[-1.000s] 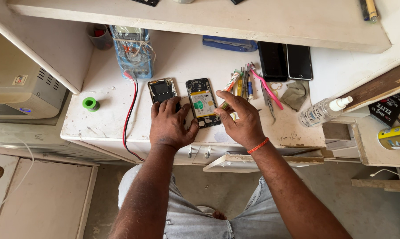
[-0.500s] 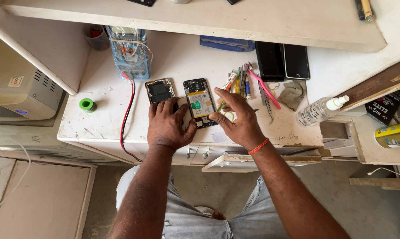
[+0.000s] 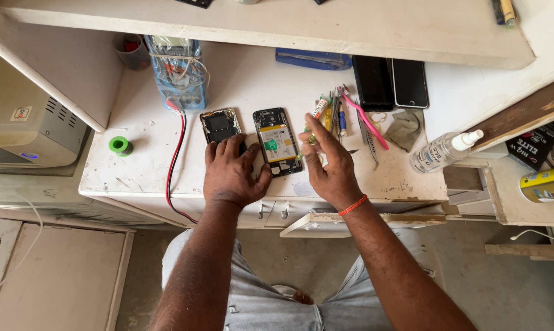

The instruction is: The person sits at a repair bench and disassembles a smartphone. They lift and turn the phone, pry off the back cover by hand, set the cover aside, then use a pry tool and screwdriver to work on the internal components and remove the battery from the phone body.

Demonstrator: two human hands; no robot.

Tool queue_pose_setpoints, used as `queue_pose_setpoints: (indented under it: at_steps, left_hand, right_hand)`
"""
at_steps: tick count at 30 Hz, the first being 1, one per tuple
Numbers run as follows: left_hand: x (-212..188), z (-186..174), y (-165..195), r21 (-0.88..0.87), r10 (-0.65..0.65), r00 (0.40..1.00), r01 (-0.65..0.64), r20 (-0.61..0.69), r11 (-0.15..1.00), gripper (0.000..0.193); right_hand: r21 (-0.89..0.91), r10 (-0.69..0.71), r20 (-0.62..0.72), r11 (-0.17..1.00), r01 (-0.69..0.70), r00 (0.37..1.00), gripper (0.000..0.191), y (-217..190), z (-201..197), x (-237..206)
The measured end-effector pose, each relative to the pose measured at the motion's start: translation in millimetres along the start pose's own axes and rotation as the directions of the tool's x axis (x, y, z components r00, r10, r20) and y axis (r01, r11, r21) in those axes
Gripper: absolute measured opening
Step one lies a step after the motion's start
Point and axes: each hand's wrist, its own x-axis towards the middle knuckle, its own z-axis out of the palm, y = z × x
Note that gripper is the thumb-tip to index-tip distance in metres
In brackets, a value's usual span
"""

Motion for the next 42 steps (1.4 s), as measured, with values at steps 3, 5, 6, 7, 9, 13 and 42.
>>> queue_pose_setpoints:
  at_steps: [3, 5, 6, 7, 9, 13, 42]
  left_hand:
    - [-1.0, 0.7, -0.5, -0.016, 0.007, 1.0, -0.007, -0.009, 1.0, 0.053]
    - [-1.0, 1.1, -0.4, -0.015, 0.006, 1.0, -0.006, -0.011, 1.0, 0.054]
    - [-0.8, 1.2, -0.3, -0.01, 0.003, 1.0, -0.003, -0.01, 1.0, 0.054]
    - [-0.7, 1.3, -0.2, -0.006, 0.0, 1.0, -0.001, -0.01, 1.0, 0.054]
    - [-0.1, 1.6, 0.1, 0.003, -0.001, 1.0, 0.001, -0.006, 1.0, 0.054]
    - [0.1, 2.0, -0.1, -0.002, -0.002, 1.0, 0.002, -0.008, 1.0, 0.054]
    - [0.0, -1.1, -1.0, 0.016, 0.009, 1.0, -0.009, -0.011, 1.0, 0.052]
  right_hand:
    - [-0.046, 0.002, -0.004, 0.999, -0.002, 1.0, 0.05, -0.4, -2.5, -0.3]
    - [-0.001, 0.049, 0.009, 0.999, -0.049, 0.999, 0.045, -1.1, -4.3, 0.8]
    - [0.032, 0.051, 0.017, 0.998, -0.052, 0.999, 0.045, -1.6, -5.5, 1.3]
    - [0.064, 0.054, 0.026, 0.996, -0.055, 0.998, 0.046, -2.2, -7.1, 1.8]
    - [0.082, 0.033, 0.033, 0.996, -0.036, 0.999, 0.047, -2.8, -7.8, 4.4]
    - [-0.029, 0.019, 0.015, 0.999, -0.018, 1.0, 0.049, -4.1, -5.7, 5.7]
    - [-0.043, 0.013, 0.043, 0.999, -0.011, 0.999, 0.054, -12.2, -8.7, 6.2]
